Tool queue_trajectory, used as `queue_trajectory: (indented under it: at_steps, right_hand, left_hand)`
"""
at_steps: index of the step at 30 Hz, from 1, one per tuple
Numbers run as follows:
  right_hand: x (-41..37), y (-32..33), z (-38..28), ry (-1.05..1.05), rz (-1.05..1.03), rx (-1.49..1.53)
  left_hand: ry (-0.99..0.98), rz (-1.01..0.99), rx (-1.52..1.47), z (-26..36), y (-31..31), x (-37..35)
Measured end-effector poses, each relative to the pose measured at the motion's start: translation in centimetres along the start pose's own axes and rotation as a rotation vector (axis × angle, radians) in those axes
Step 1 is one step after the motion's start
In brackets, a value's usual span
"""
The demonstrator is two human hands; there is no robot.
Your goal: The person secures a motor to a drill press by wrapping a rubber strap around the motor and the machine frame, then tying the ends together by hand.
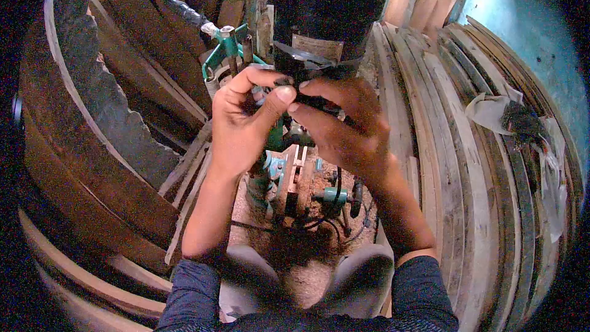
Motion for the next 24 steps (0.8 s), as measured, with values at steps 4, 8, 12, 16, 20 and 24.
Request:
queue_trajectory:
  at_steps: [4, 8, 12, 16, 20, 24]
  right_hand:
    - [0.1, 0.2, 0.0, -0.055, -0.03, -0.017]
    - [0.2, 0.0, 0.0, -0.075, -0.025, -0.042]
    - [0.2, -0.2, 0.1, -0.024, -0.011, -0.048]
    - [0.1, -0.3, 0.1, -0.02, -0.019, -0.05]
    - [0.5, 0.0, -0.3, -0.067, -0.032, -0.05]
    - [0.7, 0.1, -0.5, -0.173, 0.004, 0.019]
  left_hand:
    - [0.039, -0.034, 0.034, -0.6, 0.3, 0.7]
    - [0.081, -0.016, -0.128, 0.2, 0.0, 0.8]
    - [0.094, -0.018, -0.076, 0.1, 0.5, 1.2]
    - [0.076, -0.039, -0.04, 0.0, 0.7, 1.5]
    - [0.022, -0.057, 0.007, -0.4, 1.1, 1.5]
    - [-0.083, -0.116, 0.05, -0.7, 1.4, 2.1]
Point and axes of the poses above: each hand's wrist, its own x-axis towards the middle knuckle, its own y-axis out of the back of the hand, z = x × y, the point moved 3 cm from there along x, towards the middle knuckle, and after that the axes turned 2 degrees about -x, right-handed, at the moved point
